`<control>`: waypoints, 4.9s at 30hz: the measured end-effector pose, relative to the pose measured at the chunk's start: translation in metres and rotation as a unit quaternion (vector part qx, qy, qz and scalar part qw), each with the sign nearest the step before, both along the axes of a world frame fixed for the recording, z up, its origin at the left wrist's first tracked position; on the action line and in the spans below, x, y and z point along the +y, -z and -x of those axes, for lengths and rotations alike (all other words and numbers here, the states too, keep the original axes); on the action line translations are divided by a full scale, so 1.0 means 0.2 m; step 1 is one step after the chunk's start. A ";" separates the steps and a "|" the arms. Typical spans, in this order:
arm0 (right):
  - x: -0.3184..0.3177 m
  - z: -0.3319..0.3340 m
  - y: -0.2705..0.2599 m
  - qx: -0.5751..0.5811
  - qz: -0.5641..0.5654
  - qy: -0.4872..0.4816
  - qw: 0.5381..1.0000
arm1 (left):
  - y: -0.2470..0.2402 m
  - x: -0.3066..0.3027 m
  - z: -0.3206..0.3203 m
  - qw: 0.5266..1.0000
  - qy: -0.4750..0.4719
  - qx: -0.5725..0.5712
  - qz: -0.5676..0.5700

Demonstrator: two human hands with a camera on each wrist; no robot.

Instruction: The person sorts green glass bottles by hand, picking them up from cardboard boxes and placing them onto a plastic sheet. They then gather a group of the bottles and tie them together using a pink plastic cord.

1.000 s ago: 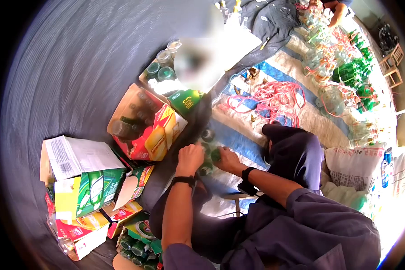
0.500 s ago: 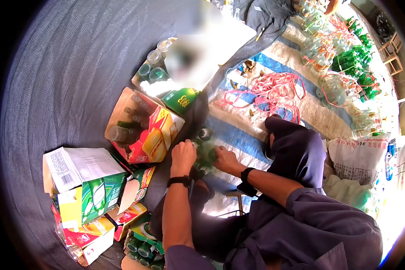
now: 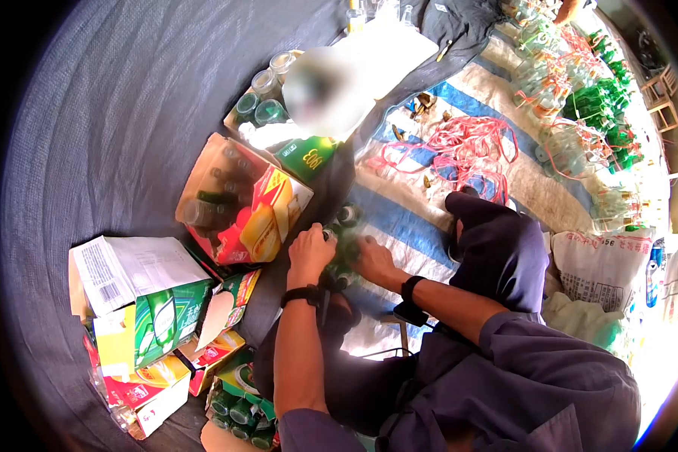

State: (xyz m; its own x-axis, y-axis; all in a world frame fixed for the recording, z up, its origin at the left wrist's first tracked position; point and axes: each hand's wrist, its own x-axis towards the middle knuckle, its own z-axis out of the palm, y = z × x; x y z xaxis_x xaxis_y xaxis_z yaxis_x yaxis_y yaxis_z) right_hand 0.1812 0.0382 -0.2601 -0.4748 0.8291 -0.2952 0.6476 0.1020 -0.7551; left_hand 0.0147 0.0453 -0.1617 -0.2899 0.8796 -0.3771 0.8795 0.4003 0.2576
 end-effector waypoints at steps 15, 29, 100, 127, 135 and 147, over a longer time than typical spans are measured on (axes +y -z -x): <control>0.01 0.05 0.01 0.013 -0.022 0.000 1.000 | -0.01 0.00 0.01 0.997 -0.031 -0.046 0.047; -0.17 -0.24 0.81 0.068 0.312 0.107 0.941 | 0.06 -0.05 0.08 0.956 -0.183 -0.230 -0.014; -0.13 -0.04 0.32 0.394 0.732 0.334 0.444 | 0.26 -0.24 0.06 0.906 -0.352 -0.105 -0.210; 0.04 -0.26 0.28 0.280 0.589 0.174 0.738 | -1.01 -2.04 0.48 0.687 -0.521 -0.231 -0.450; 0.08 -0.30 0.10 0.230 0.560 0.148 0.782 | -0.40 -2.53 0.40 0.618 -0.710 -0.036 -0.336; 0.10 -0.32 -0.23 0.198 0.499 0.121 0.835 | -0.34 -2.53 0.42 0.723 -0.660 0.172 -0.109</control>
